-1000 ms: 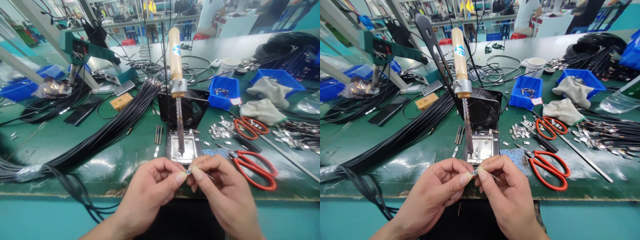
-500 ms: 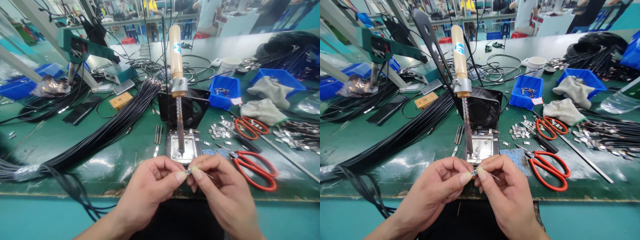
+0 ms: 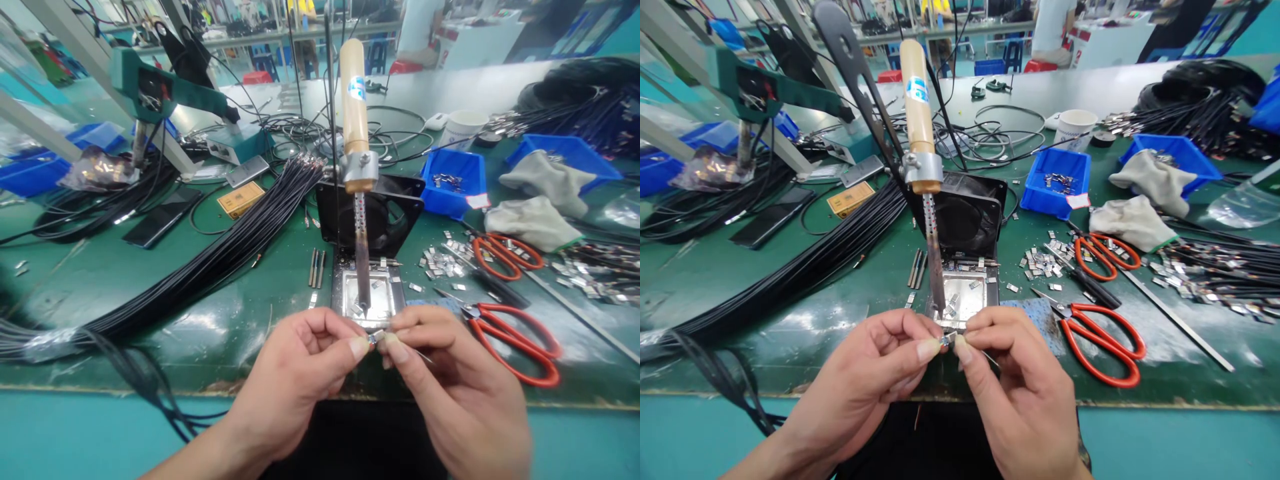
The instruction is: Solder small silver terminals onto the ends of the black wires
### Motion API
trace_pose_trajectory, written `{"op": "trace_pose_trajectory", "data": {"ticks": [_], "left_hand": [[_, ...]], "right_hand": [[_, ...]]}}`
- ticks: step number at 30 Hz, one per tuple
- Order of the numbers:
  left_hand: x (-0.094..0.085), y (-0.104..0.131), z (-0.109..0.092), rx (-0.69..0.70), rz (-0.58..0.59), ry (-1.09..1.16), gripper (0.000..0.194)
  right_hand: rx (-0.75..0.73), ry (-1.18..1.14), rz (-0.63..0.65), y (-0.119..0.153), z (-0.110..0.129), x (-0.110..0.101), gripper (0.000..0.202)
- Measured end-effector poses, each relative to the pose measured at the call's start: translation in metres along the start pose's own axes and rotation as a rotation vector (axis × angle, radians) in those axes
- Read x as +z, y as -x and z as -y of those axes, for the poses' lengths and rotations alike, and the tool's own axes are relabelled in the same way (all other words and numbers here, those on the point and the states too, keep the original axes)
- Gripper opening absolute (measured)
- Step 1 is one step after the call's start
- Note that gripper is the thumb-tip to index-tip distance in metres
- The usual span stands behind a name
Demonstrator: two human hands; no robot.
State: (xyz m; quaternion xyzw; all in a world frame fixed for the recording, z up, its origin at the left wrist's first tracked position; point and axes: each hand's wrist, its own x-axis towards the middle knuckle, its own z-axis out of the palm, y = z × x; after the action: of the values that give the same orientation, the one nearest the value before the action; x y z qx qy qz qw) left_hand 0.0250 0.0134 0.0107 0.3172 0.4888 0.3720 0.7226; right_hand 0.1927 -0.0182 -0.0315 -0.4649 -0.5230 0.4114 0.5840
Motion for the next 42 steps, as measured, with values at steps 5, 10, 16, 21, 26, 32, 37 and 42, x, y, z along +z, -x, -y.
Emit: {"op": "trace_pose_trajectory", "data": {"ticks": [5, 10, 16, 21, 26, 32, 37, 42], "left_hand": [[0.0001, -0.0012, 0.0005, -0.007, -0.007, 0.000, 0.026], [-0.0014, -0.0025, 0.0003, -0.021, 0.011, 0.022, 0.025], [-0.0016, -0.0044, -0.0004, -0.031, 0.007, 0.024, 0.023], [-0.0022, -0.0047, -0.0007, -0.045, 0.001, 0.017, 0.023], [-0.0014, -0.0055, -0.0015, -0.042, 0.005, 0.012, 0.024], [-0.0011, -0.0068, -0.0021, -0.043, 0.001, 0.030, 0.023], [-0.0017, -0.0083, -0.0036, -0.036, 0.010, 0.049, 0.023], [-0.0015, -0.0095, -0.0052, -0.029, 0.015, 0.049, 0.023]], "right_hand": [[-0.088, 0.086, 0.024, 0.0007, -0.0015, -0.0035, 0.020], [-0.110, 0.144, 0.026, -0.0035, -0.0015, -0.0039, 0.020], [-0.112, 0.175, 0.019, -0.0046, -0.0010, -0.0039, 0.017], [-0.111, 0.197, 0.012, -0.0061, 0.0003, -0.0034, 0.015], [-0.113, 0.204, 0.012, -0.0067, 0.0004, -0.0028, 0.015], [-0.121, 0.209, 0.011, -0.0060, -0.0001, -0.0023, 0.015], [-0.113, 0.215, 0.009, -0.0074, 0.0003, -0.0025, 0.015], [-0.100, 0.213, 0.013, -0.0080, -0.0022, -0.0015, 0.015]]}}
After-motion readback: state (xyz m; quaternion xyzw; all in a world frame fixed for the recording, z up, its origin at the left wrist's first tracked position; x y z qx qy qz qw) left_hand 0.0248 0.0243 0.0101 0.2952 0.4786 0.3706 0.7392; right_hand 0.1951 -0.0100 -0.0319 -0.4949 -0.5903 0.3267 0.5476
